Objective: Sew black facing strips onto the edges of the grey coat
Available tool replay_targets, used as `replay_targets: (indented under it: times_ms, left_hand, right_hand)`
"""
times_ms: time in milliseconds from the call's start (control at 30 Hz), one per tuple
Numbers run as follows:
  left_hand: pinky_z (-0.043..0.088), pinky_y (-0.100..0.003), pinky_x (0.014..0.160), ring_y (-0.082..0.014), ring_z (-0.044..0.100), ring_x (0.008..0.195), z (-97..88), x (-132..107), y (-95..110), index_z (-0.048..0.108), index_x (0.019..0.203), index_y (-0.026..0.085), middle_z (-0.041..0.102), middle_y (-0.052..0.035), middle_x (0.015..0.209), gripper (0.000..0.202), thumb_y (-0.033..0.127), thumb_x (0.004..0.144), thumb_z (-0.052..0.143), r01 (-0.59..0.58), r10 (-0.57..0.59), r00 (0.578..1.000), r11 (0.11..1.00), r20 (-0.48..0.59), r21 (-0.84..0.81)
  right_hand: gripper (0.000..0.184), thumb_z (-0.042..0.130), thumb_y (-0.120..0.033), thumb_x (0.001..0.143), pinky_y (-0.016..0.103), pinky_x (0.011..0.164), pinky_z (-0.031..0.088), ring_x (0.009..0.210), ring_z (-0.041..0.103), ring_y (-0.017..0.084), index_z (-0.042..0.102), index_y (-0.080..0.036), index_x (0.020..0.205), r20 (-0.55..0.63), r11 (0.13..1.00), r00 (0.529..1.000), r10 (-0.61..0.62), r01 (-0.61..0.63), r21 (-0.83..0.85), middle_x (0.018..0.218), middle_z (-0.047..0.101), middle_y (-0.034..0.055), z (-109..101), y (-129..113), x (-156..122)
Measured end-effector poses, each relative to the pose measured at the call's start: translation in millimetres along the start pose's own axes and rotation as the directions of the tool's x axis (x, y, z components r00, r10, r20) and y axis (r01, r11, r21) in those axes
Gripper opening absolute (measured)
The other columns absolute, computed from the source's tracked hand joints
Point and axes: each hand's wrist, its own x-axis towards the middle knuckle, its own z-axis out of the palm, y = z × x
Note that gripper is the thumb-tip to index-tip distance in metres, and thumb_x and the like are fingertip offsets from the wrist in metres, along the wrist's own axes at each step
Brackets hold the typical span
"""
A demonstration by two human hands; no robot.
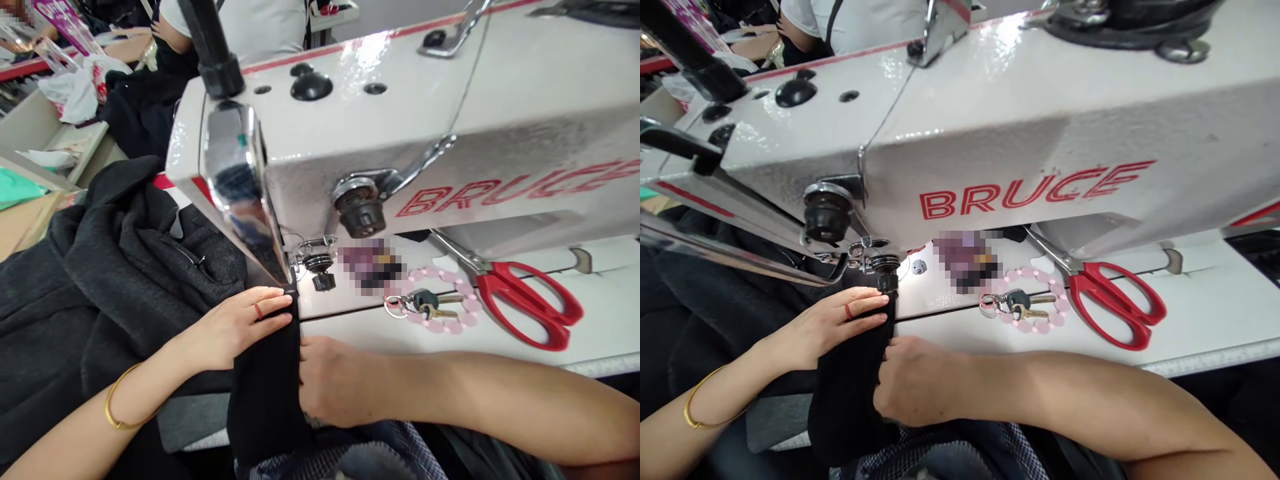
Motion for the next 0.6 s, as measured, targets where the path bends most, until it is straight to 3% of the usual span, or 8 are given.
replay_targets:
  times_ms: [100,300,433,600]
  left_hand:
    - [0.032,-0.036,0.1,-0.0219,0.033,0.122,3.8,0.6,-0.8,0.036,0.13,0.019,0.042,-0.0096,0.13,0.045,0.032,0.088,0.024,0.01,-0.01,0.998,1.0,-0.062,0.006]
    - [0.037,-0.034,0.095,-0.0204,0.042,0.113,5.4,8.7,-1.0,0.041,0.126,0.02,0.05,-0.0083,0.122,0.042,0.032,0.089,0.025,0.018,-0.027,0.986,0.998,-0.162,-0.056]
    - [0.041,-0.034,0.09,-0.019,0.048,0.106,3.6,14.1,-6.7,0.044,0.124,0.023,0.052,-0.0065,0.118,0.038,0.025,0.087,0.032,0.153,-0.164,0.982,0.981,-0.093,-0.116]
    - [0.045,-0.033,0.08,-0.0217,0.051,0.099,2.7,12.9,-22.8,0.042,0.125,0.023,0.053,-0.0087,0.114,0.049,0.015,0.078,0.039,0.147,-0.145,0.986,0.989,-0.079,0.014]
  right_hand:
    - [0.014,0.051,-0.011,0.073,0.029,0.057,0.032,0.056,0.046,0.014,0.057,-0.018,0.062,-0.017,0.997,0.997,-0.076,0.076,0.001,0.064,0.062,0.0014,-3.3,0.1,-0.4]
    - [0.016,0.051,-0.008,0.071,0.029,0.052,0.029,0.052,0.045,0.014,0.056,-0.016,0.059,-0.056,0.996,0.995,-0.087,0.086,-0.034,0.056,0.058,0.0019,-7.9,3.0,-1.2]
    - [0.015,0.049,-0.006,0.07,0.028,0.053,0.03,0.054,0.046,0.014,0.058,-0.015,0.061,-0.006,0.997,0.998,-0.061,0.061,-0.051,0.058,0.058,0.0032,-11.1,9.1,0.7]
    - [0.015,0.047,-0.007,0.072,0.028,0.056,0.034,0.058,0.047,0.015,0.059,-0.014,0.065,-0.018,0.998,1.0,-0.021,0.02,-0.053,0.058,0.055,0.0041,-12.0,18.9,4.7]
